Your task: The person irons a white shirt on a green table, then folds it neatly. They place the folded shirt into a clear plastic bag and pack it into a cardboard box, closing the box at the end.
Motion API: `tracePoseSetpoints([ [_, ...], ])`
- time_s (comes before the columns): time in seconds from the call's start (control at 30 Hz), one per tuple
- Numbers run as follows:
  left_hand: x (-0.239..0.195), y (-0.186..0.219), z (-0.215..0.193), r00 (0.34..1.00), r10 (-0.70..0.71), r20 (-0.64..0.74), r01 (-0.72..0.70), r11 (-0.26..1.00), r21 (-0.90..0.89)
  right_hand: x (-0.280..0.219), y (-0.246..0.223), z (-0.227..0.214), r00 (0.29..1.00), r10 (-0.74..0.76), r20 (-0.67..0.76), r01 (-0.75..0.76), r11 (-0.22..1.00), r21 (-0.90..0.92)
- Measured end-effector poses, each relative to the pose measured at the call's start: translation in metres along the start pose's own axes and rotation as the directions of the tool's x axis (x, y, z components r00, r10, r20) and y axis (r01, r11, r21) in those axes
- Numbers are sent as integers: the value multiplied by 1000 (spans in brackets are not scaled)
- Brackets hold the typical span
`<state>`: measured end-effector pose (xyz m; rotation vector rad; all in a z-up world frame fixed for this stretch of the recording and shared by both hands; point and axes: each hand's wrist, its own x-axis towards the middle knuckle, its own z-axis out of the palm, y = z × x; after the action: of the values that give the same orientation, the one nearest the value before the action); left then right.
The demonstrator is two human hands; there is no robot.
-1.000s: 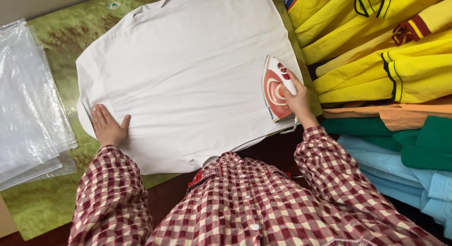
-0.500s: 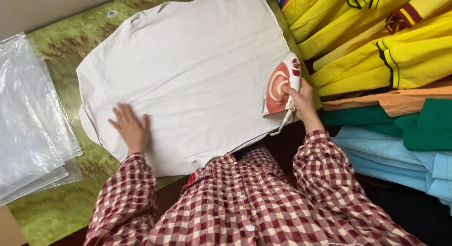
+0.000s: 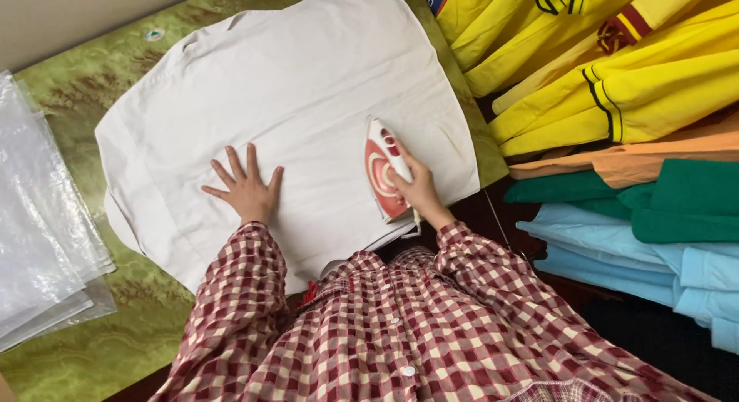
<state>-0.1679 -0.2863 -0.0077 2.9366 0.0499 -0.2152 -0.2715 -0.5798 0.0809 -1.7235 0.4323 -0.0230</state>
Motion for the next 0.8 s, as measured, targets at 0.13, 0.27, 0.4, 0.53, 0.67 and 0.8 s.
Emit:
tracePoseSetpoints([
  [0.13, 2, -5, -1, 1000, -16, -10, 16, 1000, 3, 16, 12, -63, 988, -89, -130, 78, 993, -84],
  [0.27, 7, -3, -1, 998, -48, 29, 47, 999, 23, 46, 43, -130, 973, -8, -229, -4, 999, -50],
  [0.4, 15, -13, 7, 998, -62, 28, 61, 997, 40, 62, 73, -173, 954, 3, -299, -13, 999, -32],
  [0.53, 25, -29, 2, 997, -60, 53, 58, 998, 36, 56, 48, -167, 940, -55, -336, 21, 994, -103],
  [0.67, 24, -38, 7, 996, -70, 60, 66, 995, 77, 31, 10, -137, 954, -62, -293, 38, 996, -86],
  [0.8, -20, 32, 5, 998, -55, 37, 53, 998, 46, 6, -10, -91, 983, 2, -182, 5, 999, 41],
])
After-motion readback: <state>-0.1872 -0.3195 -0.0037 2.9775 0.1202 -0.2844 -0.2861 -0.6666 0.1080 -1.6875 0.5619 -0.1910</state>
